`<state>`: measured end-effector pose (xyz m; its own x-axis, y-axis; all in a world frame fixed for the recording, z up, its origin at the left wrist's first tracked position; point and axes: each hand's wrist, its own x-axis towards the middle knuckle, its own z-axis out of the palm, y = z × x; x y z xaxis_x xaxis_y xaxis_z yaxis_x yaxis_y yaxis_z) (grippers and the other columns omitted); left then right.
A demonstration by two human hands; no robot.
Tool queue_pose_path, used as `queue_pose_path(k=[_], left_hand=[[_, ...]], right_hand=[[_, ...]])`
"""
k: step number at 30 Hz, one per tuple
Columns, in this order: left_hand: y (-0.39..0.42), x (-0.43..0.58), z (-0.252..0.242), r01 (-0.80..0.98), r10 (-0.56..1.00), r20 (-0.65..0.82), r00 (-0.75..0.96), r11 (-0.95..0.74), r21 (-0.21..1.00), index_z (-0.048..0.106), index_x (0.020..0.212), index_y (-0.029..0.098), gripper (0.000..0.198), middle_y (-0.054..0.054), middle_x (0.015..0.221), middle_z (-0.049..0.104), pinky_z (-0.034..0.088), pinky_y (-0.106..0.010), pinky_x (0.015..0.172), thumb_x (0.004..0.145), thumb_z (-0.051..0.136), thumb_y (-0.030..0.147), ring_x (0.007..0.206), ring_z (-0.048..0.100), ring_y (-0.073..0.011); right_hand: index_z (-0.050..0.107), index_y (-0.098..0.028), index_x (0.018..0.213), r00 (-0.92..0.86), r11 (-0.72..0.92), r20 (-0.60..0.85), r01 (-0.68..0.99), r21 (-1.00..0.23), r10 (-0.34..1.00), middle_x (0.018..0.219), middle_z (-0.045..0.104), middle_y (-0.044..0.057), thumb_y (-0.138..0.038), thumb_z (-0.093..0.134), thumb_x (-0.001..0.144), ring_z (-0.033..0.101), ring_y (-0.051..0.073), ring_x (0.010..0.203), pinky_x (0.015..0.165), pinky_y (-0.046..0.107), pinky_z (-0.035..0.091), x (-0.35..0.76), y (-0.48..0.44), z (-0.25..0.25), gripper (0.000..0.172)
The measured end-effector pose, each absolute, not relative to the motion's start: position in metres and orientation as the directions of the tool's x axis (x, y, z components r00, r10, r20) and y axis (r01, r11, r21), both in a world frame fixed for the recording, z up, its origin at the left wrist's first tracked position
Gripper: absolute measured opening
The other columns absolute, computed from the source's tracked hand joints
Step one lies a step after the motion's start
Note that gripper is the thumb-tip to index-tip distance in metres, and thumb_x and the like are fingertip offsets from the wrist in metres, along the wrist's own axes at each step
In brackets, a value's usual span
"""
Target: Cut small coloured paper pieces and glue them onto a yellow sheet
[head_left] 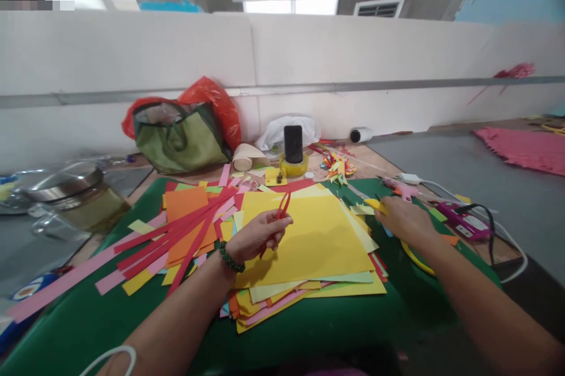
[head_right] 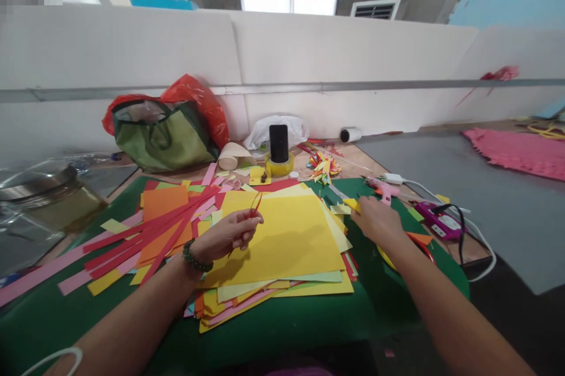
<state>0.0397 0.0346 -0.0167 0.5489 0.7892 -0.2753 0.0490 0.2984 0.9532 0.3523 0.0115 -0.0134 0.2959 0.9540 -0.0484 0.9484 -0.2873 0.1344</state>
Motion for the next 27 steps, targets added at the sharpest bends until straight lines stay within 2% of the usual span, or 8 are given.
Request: queue_pose_path(k=[2, 5, 7, 9, 16, 19, 22, 27], left_hand=[[0.035, 0.04, -0.019, 0.108, 0.798, -0.271, 0.538, 0.253, 0.961, 0.051, 0.08, 0.017, 0.039, 0.011, 0.048, 0.042, 0.025, -0.016, 0.037, 0.068, 0.071, 0.049, 0.034, 0.03, -0.0014], [0.034, 0.042, -0.019, 0.208, 0.813, -0.252, 0.525, 0.165, 0.964, 0.05, 0.08, 0.017, 0.038, 0.01, 0.05, 0.043, 0.027, -0.016, 0.037, 0.071, 0.067, 0.05, 0.036, 0.035, -0.0028], [0.033, 0.043, -0.018, 0.262, 0.816, -0.241, 0.525, 0.115, 0.958, 0.048, 0.078, 0.018, 0.037, 0.01, 0.051, 0.043, 0.029, -0.017, 0.037, 0.073, 0.065, 0.05, 0.037, 0.037, -0.0034], [0.031, 0.044, -0.017, 0.294, 0.817, -0.228, 0.529, 0.076, 0.953, 0.047, 0.076, 0.018, 0.036, 0.01, 0.051, 0.043, 0.03, -0.017, 0.037, 0.075, 0.063, 0.05, 0.037, 0.037, -0.0036], [0.027, 0.046, -0.016, 0.356, 0.831, -0.191, 0.523, -0.009, 0.934, 0.042, 0.072, 0.019, 0.04, 0.008, 0.053, 0.046, 0.027, -0.016, 0.033, 0.078, 0.058, 0.055, 0.037, 0.041, -0.0049], [0.025, 0.047, -0.015, 0.329, 0.834, -0.205, 0.512, 0.03, 0.944, 0.049, 0.079, 0.017, 0.043, 0.006, 0.056, 0.049, 0.027, -0.016, 0.032, 0.082, 0.048, 0.061, 0.037, 0.042, -0.0056], [0.023, 0.049, -0.015, 0.27, 0.807, -0.222, 0.547, 0.08, 0.959, 0.055, 0.085, 0.015, 0.048, 0.004, 0.055, 0.053, 0.032, -0.017, 0.036, 0.083, 0.046, 0.062, 0.037, 0.046, -0.0062], [0.024, 0.049, -0.019, 0.175, 0.761, -0.217, 0.611, 0.138, 0.975, 0.058, 0.079, 0.013, 0.051, -0.001, 0.057, 0.061, 0.041, -0.02, 0.044, 0.076, 0.056, 0.064, 0.04, 0.054, -0.0088]], right_hand=[[0.061, -0.017, 0.102, 0.227, -0.227, 0.036, 0.974, 0.008, 0.973, 0.1, 0.069, 0.012, -0.036, 0.05, 0.088, 0.067, 0.026, 0.084, 0.058, 0.03, 0.043, 0.348, -0.004, -0.003, 0.026], [0.06, -0.023, 0.104, -0.115, 0.14, 0.16, 0.978, -0.155, 0.98, 0.094, 0.072, 0.005, -0.037, 0.054, 0.086, 0.069, 0.021, 0.078, 0.059, 0.027, 0.047, 0.331, -0.031, 0.005, 0.024], [0.059, -0.022, 0.106, -0.318, 0.363, 0.268, 0.921, -0.141, 0.91, 0.096, 0.073, 0.004, -0.034, 0.052, 0.087, 0.07, 0.02, 0.079, 0.061, 0.027, 0.049, 0.316, -0.045, 0.005, 0.023], [0.058, -0.02, 0.107, -0.418, 0.472, 0.356, 0.878, -0.075, 0.836, 0.095, 0.073, 0.005, -0.031, 0.05, 0.089, 0.07, 0.019, 0.078, 0.06, 0.026, 0.05, 0.304, -0.051, 0.001, 0.022], [0.058, -0.018, 0.102, -0.408, 0.436, 0.523, 0.897, 0.076, 0.748, 0.091, 0.074, 0.006, -0.034, 0.043, 0.095, 0.071, 0.019, 0.074, 0.053, 0.026, 0.049, 0.297, -0.039, -0.011, 0.024], [0.059, -0.018, 0.101, -0.379, 0.402, 0.558, 0.911, 0.088, 0.738, 0.088, 0.074, 0.005, -0.036, 0.041, 0.096, 0.071, 0.018, 0.068, 0.049, 0.026, 0.045, 0.292, -0.037, -0.016, 0.026], [0.06, -0.018, 0.102, -0.343, 0.359, 0.587, 0.929, 0.094, 0.733, 0.089, 0.074, 0.005, -0.038, 0.041, 0.096, 0.069, 0.016, 0.063, 0.046, 0.025, 0.042, 0.283, -0.037, -0.022, 0.028], [0.061, -0.015, 0.104, -0.345, 0.377, 0.66, 0.921, 0.101, 0.667, 0.088, 0.074, 0.008, -0.036, 0.041, 0.097, 0.069, 0.015, 0.066, 0.049, 0.023, 0.042, 0.274, -0.035, -0.032, 0.029]])
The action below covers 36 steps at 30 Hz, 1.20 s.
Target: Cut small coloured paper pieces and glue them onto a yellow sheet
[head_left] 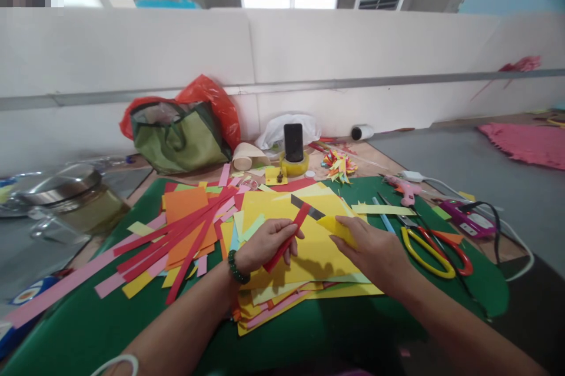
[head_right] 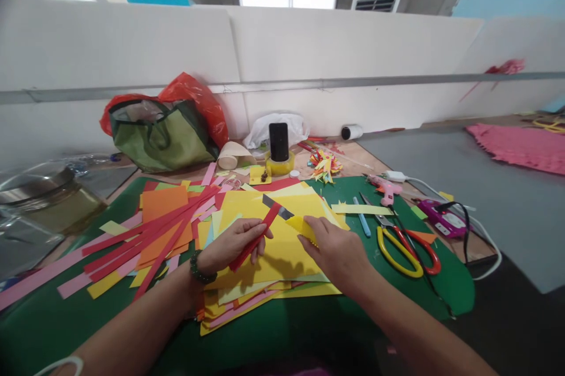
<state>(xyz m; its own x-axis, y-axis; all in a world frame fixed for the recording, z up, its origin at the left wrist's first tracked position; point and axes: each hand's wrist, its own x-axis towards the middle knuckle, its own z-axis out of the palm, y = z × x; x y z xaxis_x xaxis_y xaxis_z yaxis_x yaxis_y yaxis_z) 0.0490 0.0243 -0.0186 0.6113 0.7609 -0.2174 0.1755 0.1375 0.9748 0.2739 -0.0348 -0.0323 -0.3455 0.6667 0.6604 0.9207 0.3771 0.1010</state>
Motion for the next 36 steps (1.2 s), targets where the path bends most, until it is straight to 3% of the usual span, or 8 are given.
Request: queue_pose_path(k=[6, 10, 14, 18, 21, 24, 32, 36], left_hand=[[0.029, 0.046, -0.023, 0.105, 0.736, -0.226, 0.638, 0.207, 0.973, 0.06, 0.074, 0.012, 0.052, -0.002, 0.055, 0.062, 0.044, -0.021, 0.045, 0.07, 0.064, 0.064, 0.042, 0.059, -0.0113], [0.033, 0.046, -0.026, -0.004, 0.785, -0.257, 0.564, 0.313, 0.95, 0.061, 0.074, 0.012, 0.051, -0.003, 0.058, 0.065, 0.047, -0.021, 0.048, 0.064, 0.071, 0.061, 0.046, 0.062, -0.0121], [0.034, 0.047, -0.027, -0.104, 0.816, -0.283, 0.503, 0.383, 0.918, 0.062, 0.08, 0.013, 0.051, -0.004, 0.067, 0.07, 0.05, -0.022, 0.053, 0.06, 0.077, 0.057, 0.05, 0.065, -0.0127], [0.031, 0.05, -0.028, -0.14, 0.837, -0.237, 0.494, 0.345, 0.928, 0.063, 0.085, 0.013, 0.056, -0.005, 0.069, 0.071, 0.051, -0.023, 0.055, 0.058, 0.077, 0.06, 0.051, 0.065, -0.0136], [0.029, 0.052, -0.03, -0.127, 0.83, -0.208, 0.517, 0.315, 0.941, 0.063, 0.086, 0.012, 0.056, -0.005, 0.069, 0.07, 0.05, -0.023, 0.054, 0.06, 0.075, 0.061, 0.051, 0.065, -0.0137], [0.029, 0.053, -0.033, -0.117, 0.816, -0.2, 0.543, 0.31, 0.944, 0.063, 0.084, 0.012, 0.056, -0.006, 0.069, 0.069, 0.048, -0.022, 0.052, 0.061, 0.074, 0.061, 0.05, 0.064, -0.0133], [0.037, 0.048, -0.036, -0.139, 0.767, -0.366, 0.528, 0.503, 0.853, 0.062, 0.084, 0.01, 0.03, 0.0, 0.06, 0.059, 0.042, -0.021, 0.048, 0.081, 0.065, 0.039, 0.045, 0.054, -0.0079], [0.036, 0.049, -0.033, -0.128, 0.745, -0.427, 0.513, 0.559, 0.82, 0.059, 0.082, 0.012, 0.024, 0.004, 0.058, 0.051, 0.038, -0.019, 0.045, 0.084, 0.062, 0.036, 0.044, 0.046, -0.0055]], right_hand=[[0.061, -0.016, 0.107, -0.238, 0.269, 0.646, 0.962, 0.053, 0.725, 0.091, 0.073, 0.009, -0.038, 0.045, 0.094, 0.07, 0.02, 0.073, 0.055, 0.026, 0.047, 0.305, -0.031, -0.034, 0.031], [0.061, -0.019, 0.113, 0.055, -0.055, 0.278, 0.998, -0.008, 0.959, 0.093, 0.073, 0.012, -0.042, 0.048, 0.09, 0.07, 0.028, 0.075, 0.056, 0.033, 0.046, 0.331, -0.02, -0.034, 0.035], [0.064, -0.018, 0.106, 0.044, -0.048, -0.067, 0.997, -0.057, 0.997, 0.099, 0.072, 0.013, -0.039, 0.048, 0.09, 0.067, 0.031, 0.093, 0.067, 0.036, 0.048, 0.337, -0.006, -0.036, 0.031], [0.067, -0.018, 0.099, -0.102, 0.121, 0.081, 0.95, -0.286, 0.991, 0.106, 0.069, 0.013, -0.043, 0.052, 0.086, 0.062, 0.029, 0.1, 0.077, 0.038, 0.048, 0.312, 0.002, -0.025, 0.032], [0.067, -0.019, 0.093, -0.229, 0.269, 0.15, 0.693, -0.669, 0.962, 0.095, 0.07, 0.008, -0.05, 0.05, 0.085, 0.063, 0.02, 0.083, 0.07, 0.031, 0.048, 0.273, 0.012, -0.012, 0.036], [0.063, -0.017, 0.072, -0.269, 0.301, 0.196, 0.442, -0.845, 0.943, 0.07, 0.065, 0.002, -0.048, 0.059, 0.077, 0.056, 0.015, 0.065, 0.058, 0.026, 0.044, 0.235, 0.028, -0.008, 0.032], [0.058, -0.016, 0.063, -0.14, 0.31, 0.279, 0.302, -0.902, 0.95, 0.056, 0.054, -0.002, -0.043, 0.066, 0.074, 0.046, 0.01, 0.052, 0.05, 0.024, 0.039, 0.218, 0.054, -0.034, 0.03], [0.063, -0.016, 0.073, -0.197, 0.592, 0.588, 0.521, -0.616, 0.785, 0.07, 0.064, 0.003, -0.029, 0.059, 0.085, 0.056, 0.013, 0.061, 0.056, 0.024, 0.044, 0.221, 0.049, -0.044, 0.018]])
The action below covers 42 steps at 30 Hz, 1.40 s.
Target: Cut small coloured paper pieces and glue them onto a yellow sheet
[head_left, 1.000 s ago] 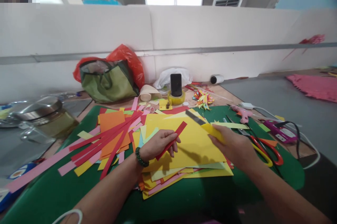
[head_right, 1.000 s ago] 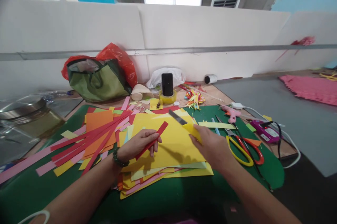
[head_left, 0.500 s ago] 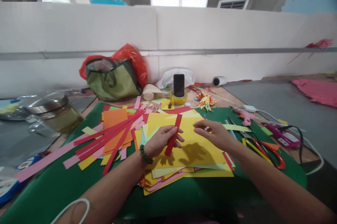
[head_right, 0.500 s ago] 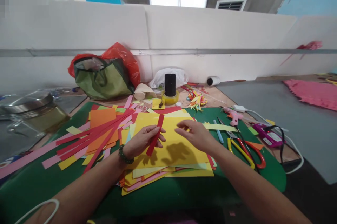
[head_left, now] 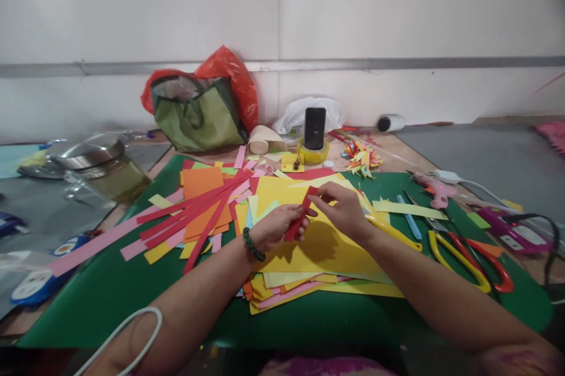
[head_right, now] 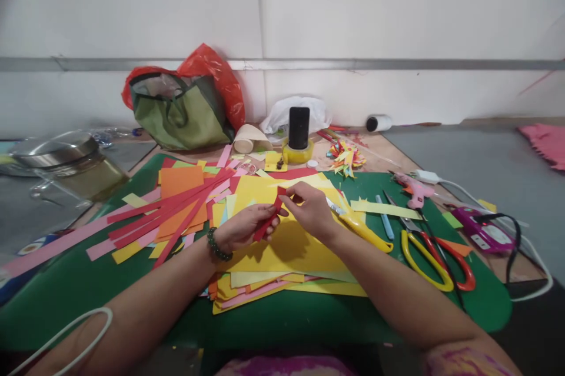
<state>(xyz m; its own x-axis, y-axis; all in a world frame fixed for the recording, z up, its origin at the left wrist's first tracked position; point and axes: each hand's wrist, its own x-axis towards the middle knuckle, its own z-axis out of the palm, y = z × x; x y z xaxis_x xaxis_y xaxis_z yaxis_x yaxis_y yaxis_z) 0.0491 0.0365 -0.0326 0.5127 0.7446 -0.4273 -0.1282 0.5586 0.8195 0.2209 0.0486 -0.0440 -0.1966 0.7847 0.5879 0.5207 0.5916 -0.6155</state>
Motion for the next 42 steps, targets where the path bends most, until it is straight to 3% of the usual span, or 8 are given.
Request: queue_pose_path(k=[4, 7, 13, 19, 24, 30, 36, 42], left_hand=[[0.034, 0.052, -0.028, -0.133, 0.723, -0.492, 0.486, 0.617, 0.776, 0.049, 0.073, 0.016, 0.039, 0.005, 0.057, 0.046, 0.028, -0.016, 0.038, 0.082, 0.057, 0.054, 0.044, 0.041, -0.0057], [0.033, 0.053, -0.025, -0.093, 0.707, -0.519, 0.48, 0.63, 0.771, 0.044, 0.067, 0.018, 0.04, 0.005, 0.056, 0.044, 0.027, -0.016, 0.036, 0.082, 0.054, 0.053, 0.044, 0.041, -0.0066], [0.035, 0.047, -0.026, -0.099, 0.693, -0.472, 0.545, 0.612, 0.785, 0.046, 0.067, 0.016, 0.017, 0.003, 0.058, 0.045, 0.029, -0.016, 0.038, 0.072, 0.057, 0.029, 0.047, 0.044, -0.0073], [0.039, 0.044, -0.027, -0.141, 0.638, -0.444, 0.629, 0.656, 0.742, 0.05, 0.075, 0.016, 0.038, -0.001, 0.064, 0.052, 0.038, -0.02, 0.042, 0.087, 0.042, 0.052, 0.049, 0.049, -0.0101], [0.04, 0.045, -0.028, -0.101, 0.58, -0.473, 0.663, 0.696, 0.711, 0.047, 0.069, 0.016, 0.05, 0.003, 0.058, 0.045, 0.025, -0.016, 0.036, 0.089, 0.037, 0.061, 0.041, 0.038, -0.0057], [0.04, 0.043, -0.028, -0.133, 0.608, -0.499, 0.618, 0.706, 0.696, 0.051, 0.082, 0.016, 0.033, -0.003, 0.067, 0.057, 0.046, -0.024, 0.051, 0.096, 0.03, 0.039, 0.051, 0.052, -0.0116], [0.038, 0.046, -0.025, -0.101, 0.579, -0.53, 0.62, 0.728, 0.678, 0.047, 0.073, 0.016, 0.044, 0.001, 0.06, 0.046, 0.021, -0.015, 0.038, 0.091, 0.038, 0.055, 0.042, 0.029, -0.0051], [0.034, 0.048, -0.02, -0.076, 0.603, -0.514, 0.61, 0.69, 0.719, 0.042, 0.066, 0.017, 0.043, 0.004, 0.057, 0.037, 0.018, -0.015, 0.039, 0.092, 0.037, 0.051, 0.042, 0.022, -0.0047]], right_hand=[[0.065, -0.015, 0.082, -0.57, 0.776, 0.72, 0.627, 0.07, 0.396, 0.077, 0.066, 0.006, -0.014, 0.049, 0.091, 0.055, 0.014, 0.069, 0.062, 0.026, 0.04, 0.219, 0.037, -0.042, 0.019], [0.063, -0.014, 0.073, -0.693, 0.72, 0.658, 0.614, 0.325, 0.294, 0.067, 0.06, 0.004, -0.011, 0.049, 0.09, 0.047, 0.014, 0.061, 0.055, 0.029, 0.032, 0.215, 0.029, -0.038, 0.022], [0.062, -0.016, 0.071, -0.691, 0.7, 0.657, 0.628, 0.34, 0.301, 0.068, 0.061, 0.004, -0.013, 0.051, 0.09, 0.044, 0.015, 0.064, 0.056, 0.03, 0.031, 0.214, 0.025, -0.036, 0.022], [0.065, -0.016, 0.08, -0.64, 0.689, 0.698, 0.663, 0.292, 0.321, 0.075, 0.065, 0.004, -0.013, 0.051, 0.091, 0.048, 0.015, 0.068, 0.059, 0.029, 0.034, 0.223, 0.031, -0.033, 0.018], [0.064, -0.017, 0.075, -0.701, 0.691, 0.649, 0.626, 0.362, 0.295, 0.07, 0.064, 0.003, -0.014, 0.05, 0.091, 0.047, 0.015, 0.063, 0.056, 0.03, 0.032, 0.22, 0.03, -0.036, 0.022], [0.064, -0.017, 0.076, -0.505, 0.683, 0.771, 0.719, 0.128, 0.387, 0.073, 0.067, 0.003, -0.015, 0.051, 0.09, 0.056, 0.013, 0.07, 0.06, 0.025, 0.038, 0.228, 0.043, -0.041, 0.019], [0.063, -0.018, 0.074, -0.654, 0.668, 0.681, 0.671, 0.321, 0.33, 0.073, 0.065, 0.003, -0.013, 0.05, 0.091, 0.049, 0.014, 0.066, 0.06, 0.029, 0.033, 0.226, 0.036, -0.037, 0.022], [0.059, -0.017, 0.067, -0.727, 0.658, 0.616, 0.628, 0.417, 0.304, 0.068, 0.059, 0.005, -0.009, 0.047, 0.09, 0.044, 0.017, 0.067, 0.056, 0.032, 0.027, 0.22, 0.031, -0.038, 0.027]])
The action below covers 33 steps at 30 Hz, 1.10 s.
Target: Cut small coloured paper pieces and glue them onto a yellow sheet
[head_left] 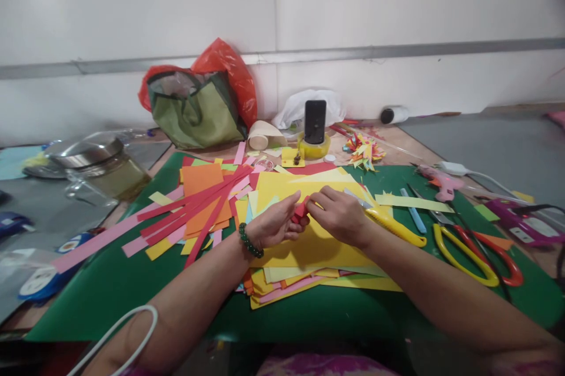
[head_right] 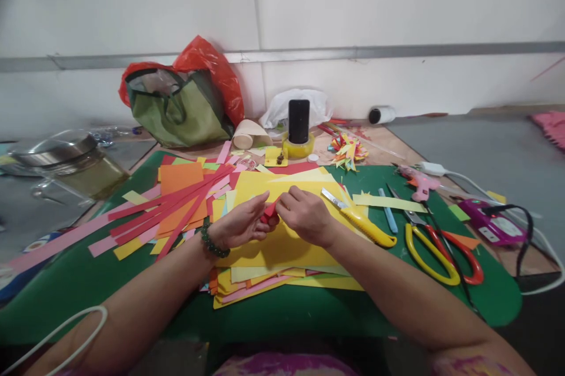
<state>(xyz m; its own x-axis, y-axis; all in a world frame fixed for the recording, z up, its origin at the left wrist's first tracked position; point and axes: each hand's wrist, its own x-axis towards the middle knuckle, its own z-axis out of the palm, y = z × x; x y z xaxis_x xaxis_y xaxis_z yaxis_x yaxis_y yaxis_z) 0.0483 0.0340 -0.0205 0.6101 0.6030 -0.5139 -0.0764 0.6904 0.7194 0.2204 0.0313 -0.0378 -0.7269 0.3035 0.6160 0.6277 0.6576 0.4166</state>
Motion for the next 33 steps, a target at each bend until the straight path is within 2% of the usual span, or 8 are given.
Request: queue_pose_path(k=[7, 12, 21, 25, 27, 29, 31, 33], left_hand=[[0.034, 0.049, -0.02, -0.072, 0.635, -0.546, 0.547, 0.686, 0.724, 0.039, 0.06, 0.016, 0.02, 0.003, 0.058, 0.037, 0.017, -0.015, 0.039, 0.08, 0.039, 0.012, 0.043, 0.023, -0.004], [0.034, 0.05, -0.02, -0.057, 0.655, -0.501, 0.565, 0.637, 0.769, 0.036, 0.06, 0.017, 0.021, 0.006, 0.055, 0.028, 0.013, -0.015, 0.039, 0.078, 0.045, 0.013, 0.044, 0.02, -0.0037], [0.033, 0.051, -0.023, -0.01, 0.666, -0.483, 0.568, 0.592, 0.806, 0.037, 0.061, 0.017, 0.019, 0.006, 0.056, 0.034, 0.016, -0.015, 0.04, 0.077, 0.047, 0.016, 0.045, 0.022, -0.0039], [0.033, 0.052, -0.026, -0.008, 0.682, -0.461, 0.568, 0.564, 0.826, 0.036, 0.062, 0.018, 0.014, 0.007, 0.054, 0.031, 0.014, -0.015, 0.04, 0.071, 0.045, 0.011, 0.044, 0.021, -0.0038], [0.034, 0.051, -0.027, -0.034, 0.701, -0.433, 0.566, 0.544, 0.838, 0.038, 0.064, 0.017, 0.011, 0.007, 0.054, 0.031, 0.013, -0.015, 0.04, 0.069, 0.044, 0.01, 0.044, 0.02, -0.0038], [0.036, 0.048, -0.025, -0.094, 0.711, -0.405, 0.574, 0.549, 0.83, 0.041, 0.068, 0.017, 0.008, 0.007, 0.056, 0.033, 0.014, -0.015, 0.04, 0.07, 0.046, 0.011, 0.044, 0.02, -0.0035], [0.038, 0.045, -0.023, -0.171, 0.705, -0.378, 0.601, 0.575, 0.8, 0.042, 0.074, 0.017, 0.007, 0.006, 0.059, 0.035, 0.014, -0.015, 0.04, 0.072, 0.047, 0.012, 0.044, 0.02, -0.0032], [0.039, 0.043, -0.021, -0.226, 0.692, -0.343, 0.636, 0.592, 0.774, 0.043, 0.078, 0.017, 0.008, 0.007, 0.06, 0.036, 0.014, -0.015, 0.039, 0.073, 0.048, 0.013, 0.043, 0.018, -0.0031]], right_hand=[[0.061, -0.016, 0.068, -0.738, 0.657, 0.617, 0.612, 0.44, 0.274, 0.068, 0.059, 0.005, -0.008, 0.051, 0.088, 0.043, 0.017, 0.067, 0.057, 0.031, 0.027, 0.219, 0.029, -0.036, 0.024], [0.061, -0.015, 0.067, -0.735, 0.674, 0.631, 0.599, 0.432, 0.249, 0.067, 0.059, 0.005, -0.009, 0.052, 0.089, 0.042, 0.017, 0.066, 0.057, 0.031, 0.027, 0.217, 0.026, -0.035, 0.024], [0.059, -0.015, 0.064, -0.726, 0.675, 0.635, 0.609, 0.417, 0.263, 0.063, 0.056, 0.005, -0.009, 0.052, 0.088, 0.042, 0.017, 0.065, 0.054, 0.031, 0.026, 0.217, 0.026, -0.038, 0.025], [0.061, -0.014, 0.068, -0.738, 0.729, 0.61, 0.582, 0.36, 0.288, 0.065, 0.059, 0.006, -0.009, 0.049, 0.088, 0.045, 0.017, 0.065, 0.054, 0.031, 0.034, 0.216, 0.027, -0.038, 0.024], [0.065, -0.014, 0.082, -0.708, 0.807, 0.625, 0.554, 0.205, 0.327, 0.077, 0.065, 0.007, -0.007, 0.048, 0.086, 0.051, 0.019, 0.073, 0.06, 0.031, 0.042, 0.219, 0.03, -0.038, 0.018], [0.063, -0.015, 0.101, -0.582, 0.842, 0.682, 0.53, -0.096, 0.444, 0.094, 0.067, 0.009, -0.007, 0.048, 0.082, 0.057, 0.02, 0.086, 0.072, 0.033, 0.049, 0.225, 0.035, -0.037, 0.025], [0.059, -0.018, 0.11, -0.384, 0.749, 0.653, 0.456, -0.48, 0.652, 0.105, 0.066, 0.009, -0.011, 0.05, 0.08, 0.06, 0.02, 0.094, 0.081, 0.036, 0.051, 0.232, 0.042, -0.036, 0.032], [0.059, -0.019, 0.108, -0.275, 0.545, 0.476, 0.299, -0.783, 0.835, 0.105, 0.066, 0.009, -0.019, 0.054, 0.079, 0.064, 0.02, 0.093, 0.082, 0.038, 0.052, 0.237, 0.048, -0.035, 0.029]])
